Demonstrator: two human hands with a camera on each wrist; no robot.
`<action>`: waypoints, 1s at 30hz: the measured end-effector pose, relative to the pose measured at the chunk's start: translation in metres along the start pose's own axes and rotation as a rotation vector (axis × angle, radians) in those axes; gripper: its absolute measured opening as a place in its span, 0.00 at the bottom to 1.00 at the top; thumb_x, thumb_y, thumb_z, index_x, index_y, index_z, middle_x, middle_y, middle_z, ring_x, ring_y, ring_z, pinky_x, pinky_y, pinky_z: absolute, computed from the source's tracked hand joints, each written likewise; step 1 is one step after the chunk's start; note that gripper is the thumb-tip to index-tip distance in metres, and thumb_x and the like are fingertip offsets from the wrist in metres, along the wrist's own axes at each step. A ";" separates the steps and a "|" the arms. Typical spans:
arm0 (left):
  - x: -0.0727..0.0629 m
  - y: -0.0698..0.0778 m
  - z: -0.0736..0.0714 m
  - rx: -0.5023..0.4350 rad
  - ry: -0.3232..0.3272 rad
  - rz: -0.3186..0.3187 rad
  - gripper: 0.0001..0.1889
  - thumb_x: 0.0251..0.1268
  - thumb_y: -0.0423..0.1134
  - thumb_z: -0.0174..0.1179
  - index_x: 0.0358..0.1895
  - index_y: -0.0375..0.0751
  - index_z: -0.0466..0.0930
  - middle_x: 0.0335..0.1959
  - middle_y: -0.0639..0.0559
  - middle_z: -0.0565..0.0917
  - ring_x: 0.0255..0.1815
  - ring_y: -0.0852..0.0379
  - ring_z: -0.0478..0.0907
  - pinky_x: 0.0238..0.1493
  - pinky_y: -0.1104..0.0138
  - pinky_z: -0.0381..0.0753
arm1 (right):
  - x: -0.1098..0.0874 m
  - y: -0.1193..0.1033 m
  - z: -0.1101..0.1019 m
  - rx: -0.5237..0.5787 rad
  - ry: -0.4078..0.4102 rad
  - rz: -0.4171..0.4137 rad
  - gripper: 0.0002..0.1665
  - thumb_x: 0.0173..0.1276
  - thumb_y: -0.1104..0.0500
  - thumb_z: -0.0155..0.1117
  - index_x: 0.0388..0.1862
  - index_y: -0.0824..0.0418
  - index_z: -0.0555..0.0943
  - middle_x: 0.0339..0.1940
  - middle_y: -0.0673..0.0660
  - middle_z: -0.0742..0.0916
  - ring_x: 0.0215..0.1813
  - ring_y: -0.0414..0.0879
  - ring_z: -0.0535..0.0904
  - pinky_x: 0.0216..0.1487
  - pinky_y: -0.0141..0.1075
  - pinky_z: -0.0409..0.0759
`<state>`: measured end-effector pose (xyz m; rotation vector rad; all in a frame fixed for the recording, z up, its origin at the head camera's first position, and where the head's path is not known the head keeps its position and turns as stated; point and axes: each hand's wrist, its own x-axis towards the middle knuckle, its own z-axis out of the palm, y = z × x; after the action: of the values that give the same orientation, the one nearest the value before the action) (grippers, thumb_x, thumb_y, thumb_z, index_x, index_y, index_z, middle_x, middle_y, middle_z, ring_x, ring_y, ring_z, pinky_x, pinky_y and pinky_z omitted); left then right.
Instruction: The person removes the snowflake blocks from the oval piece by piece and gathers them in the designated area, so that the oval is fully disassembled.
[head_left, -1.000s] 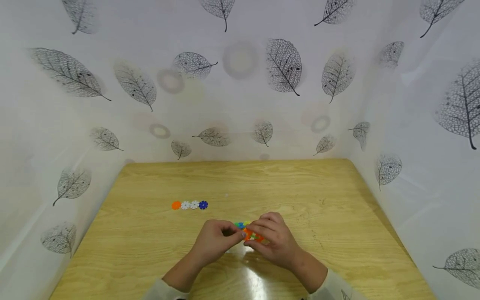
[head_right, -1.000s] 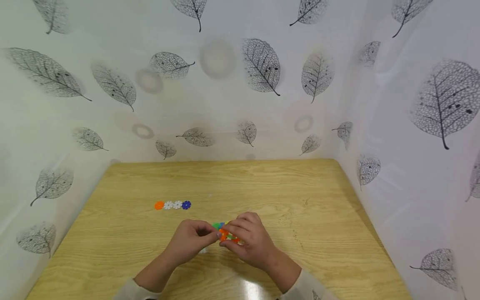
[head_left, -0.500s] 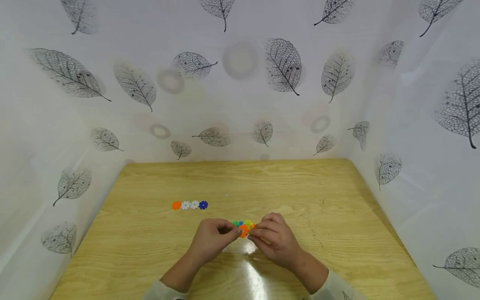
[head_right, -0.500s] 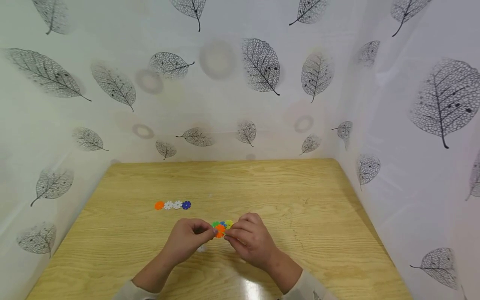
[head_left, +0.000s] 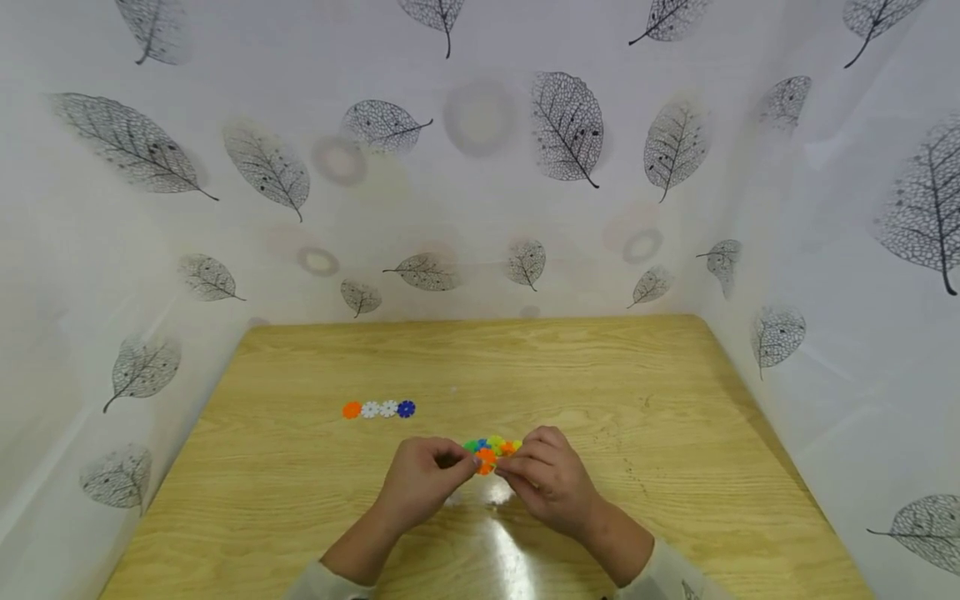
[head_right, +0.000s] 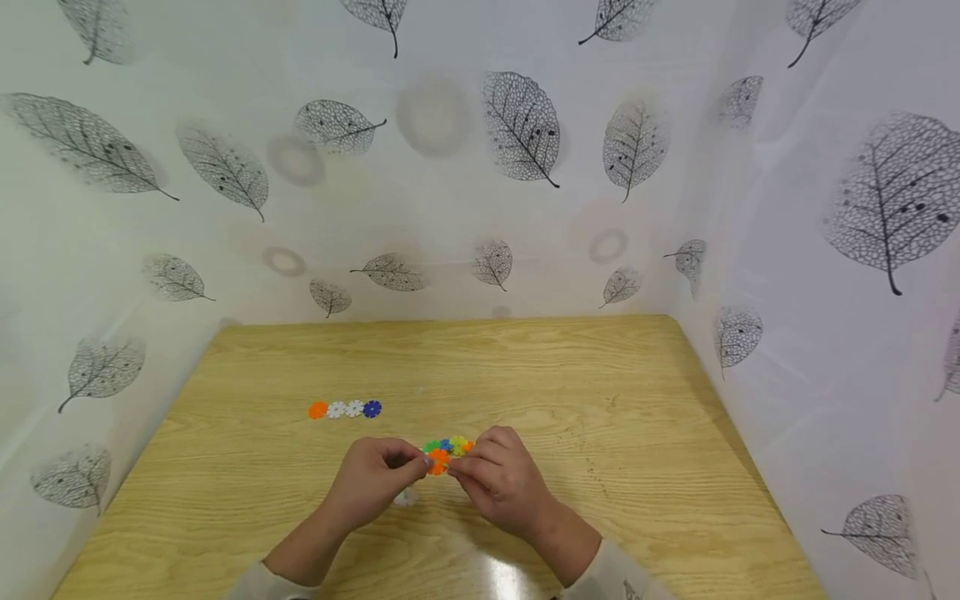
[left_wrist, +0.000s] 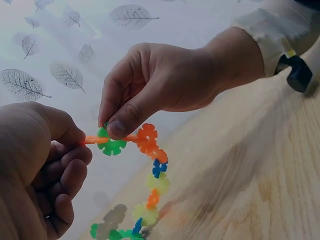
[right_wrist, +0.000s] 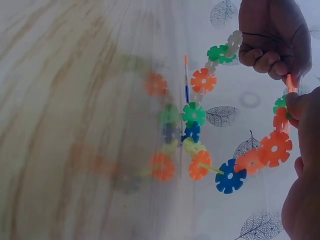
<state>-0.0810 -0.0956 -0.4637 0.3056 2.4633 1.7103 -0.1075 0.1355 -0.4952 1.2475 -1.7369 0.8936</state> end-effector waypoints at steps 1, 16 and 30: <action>0.000 0.000 0.000 0.005 0.003 0.000 0.06 0.67 0.40 0.69 0.31 0.47 0.91 0.29 0.56 0.89 0.27 0.59 0.82 0.29 0.67 0.82 | 0.000 0.000 0.000 -0.002 0.003 0.001 0.06 0.71 0.59 0.72 0.37 0.61 0.90 0.31 0.49 0.88 0.35 0.47 0.78 0.41 0.36 0.75; 0.004 0.007 -0.057 -0.014 0.149 -0.099 0.09 0.68 0.42 0.70 0.34 0.39 0.90 0.30 0.51 0.88 0.35 0.46 0.84 0.35 0.64 0.82 | -0.010 0.012 -0.025 -0.061 0.032 0.108 0.07 0.71 0.60 0.72 0.33 0.62 0.89 0.28 0.50 0.86 0.33 0.48 0.75 0.40 0.39 0.75; 0.010 -0.022 -0.063 -0.011 0.149 -0.171 0.09 0.70 0.46 0.70 0.40 0.44 0.91 0.38 0.43 0.89 0.38 0.52 0.84 0.44 0.51 0.85 | -0.006 0.008 -0.019 -0.024 0.050 0.111 0.10 0.72 0.59 0.72 0.32 0.62 0.88 0.28 0.51 0.87 0.33 0.47 0.76 0.39 0.37 0.74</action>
<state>-0.1070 -0.1579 -0.4615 -0.0350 2.4968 1.7320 -0.1100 0.1567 -0.4930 1.1127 -1.7864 0.9567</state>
